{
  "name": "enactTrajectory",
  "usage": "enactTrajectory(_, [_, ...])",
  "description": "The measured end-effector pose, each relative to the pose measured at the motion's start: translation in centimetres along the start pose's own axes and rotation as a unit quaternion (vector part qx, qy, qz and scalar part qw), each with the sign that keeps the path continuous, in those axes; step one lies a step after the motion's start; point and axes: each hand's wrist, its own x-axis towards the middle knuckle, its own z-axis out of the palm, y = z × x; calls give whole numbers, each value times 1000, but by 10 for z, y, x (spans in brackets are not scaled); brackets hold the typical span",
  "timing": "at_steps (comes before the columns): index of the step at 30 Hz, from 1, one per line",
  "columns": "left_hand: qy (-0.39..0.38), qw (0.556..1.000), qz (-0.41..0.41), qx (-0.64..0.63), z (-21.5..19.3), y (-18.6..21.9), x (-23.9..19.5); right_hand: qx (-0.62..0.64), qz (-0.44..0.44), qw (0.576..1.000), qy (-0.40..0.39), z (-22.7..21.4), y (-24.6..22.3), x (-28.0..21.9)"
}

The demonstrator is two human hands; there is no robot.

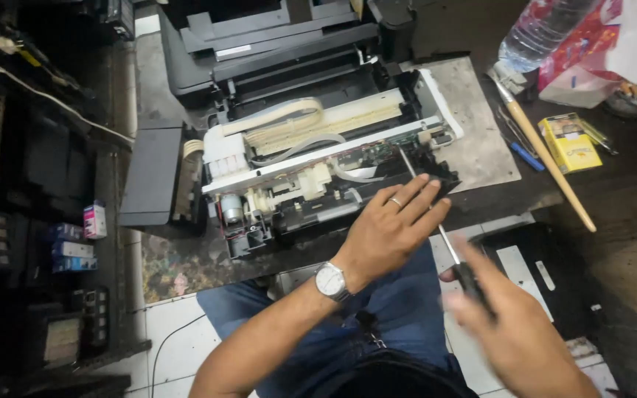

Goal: The person disassembles a printer using a screwdriver, removes a circuit board, and cleans it with a brush. The person then places the cleaned circuit board back into the printer.

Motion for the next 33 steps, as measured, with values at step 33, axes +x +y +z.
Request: enactTrajectory(33, [191, 981, -16, -9, -2, 9, 16, 551, -115, 786, -256, 21, 56, 66])
